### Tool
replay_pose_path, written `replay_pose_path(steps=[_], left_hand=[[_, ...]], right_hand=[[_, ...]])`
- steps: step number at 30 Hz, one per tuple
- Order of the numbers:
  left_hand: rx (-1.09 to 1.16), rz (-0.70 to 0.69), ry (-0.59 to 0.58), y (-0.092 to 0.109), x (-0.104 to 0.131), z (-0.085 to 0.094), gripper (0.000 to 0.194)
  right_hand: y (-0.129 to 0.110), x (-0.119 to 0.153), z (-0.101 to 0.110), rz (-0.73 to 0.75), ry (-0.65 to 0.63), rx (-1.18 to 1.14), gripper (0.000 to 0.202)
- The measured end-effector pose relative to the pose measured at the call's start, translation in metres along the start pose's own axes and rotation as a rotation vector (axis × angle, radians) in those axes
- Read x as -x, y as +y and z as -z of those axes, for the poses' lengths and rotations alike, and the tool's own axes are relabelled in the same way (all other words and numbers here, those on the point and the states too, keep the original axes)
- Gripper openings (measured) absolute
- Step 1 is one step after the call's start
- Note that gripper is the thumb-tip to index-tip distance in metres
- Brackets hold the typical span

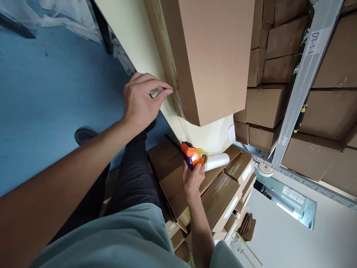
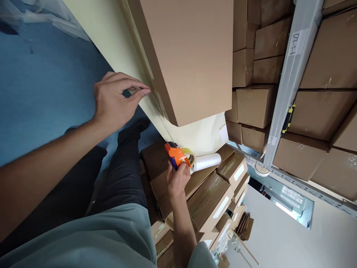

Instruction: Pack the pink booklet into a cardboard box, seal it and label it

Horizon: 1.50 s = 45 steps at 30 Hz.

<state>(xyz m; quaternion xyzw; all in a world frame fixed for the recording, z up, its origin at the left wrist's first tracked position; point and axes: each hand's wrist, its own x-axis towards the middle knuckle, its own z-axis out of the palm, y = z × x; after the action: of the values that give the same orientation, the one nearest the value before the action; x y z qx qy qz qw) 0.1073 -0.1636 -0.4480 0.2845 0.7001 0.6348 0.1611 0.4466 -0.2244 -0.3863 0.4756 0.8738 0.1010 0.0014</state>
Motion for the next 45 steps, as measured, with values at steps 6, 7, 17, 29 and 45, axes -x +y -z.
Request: replay_pose_path(steps=[6, 7, 17, 29, 45], left_hand=[[0.009, 0.034, 0.152, 0.006, 0.007, -0.020, 0.011], [0.012, 0.053, 0.157, 0.007, 0.008, -0.023, 0.012], [0.160, 0.362, 0.395, 0.032, 0.025, -0.056, 0.068], [-0.188, 0.267, -0.382, 0.054, -0.004, -0.057, 0.099], [-0.877, -0.225, -0.583, 0.125, -0.073, -0.186, 0.076]], right_hand=[[-0.008, 0.000, -0.009, -0.059, 0.029, -0.044, 0.034], [-0.009, 0.000, -0.010, -0.071, 0.010, -0.047, 0.033], [-0.021, -0.005, -0.008, -0.101, -0.064, -0.078, 0.027], [-0.034, -0.036, 0.023, -0.030, -0.354, -0.216, 0.031], [-0.047, -0.116, 0.047, -0.018, -0.587, -0.738, 0.043]])
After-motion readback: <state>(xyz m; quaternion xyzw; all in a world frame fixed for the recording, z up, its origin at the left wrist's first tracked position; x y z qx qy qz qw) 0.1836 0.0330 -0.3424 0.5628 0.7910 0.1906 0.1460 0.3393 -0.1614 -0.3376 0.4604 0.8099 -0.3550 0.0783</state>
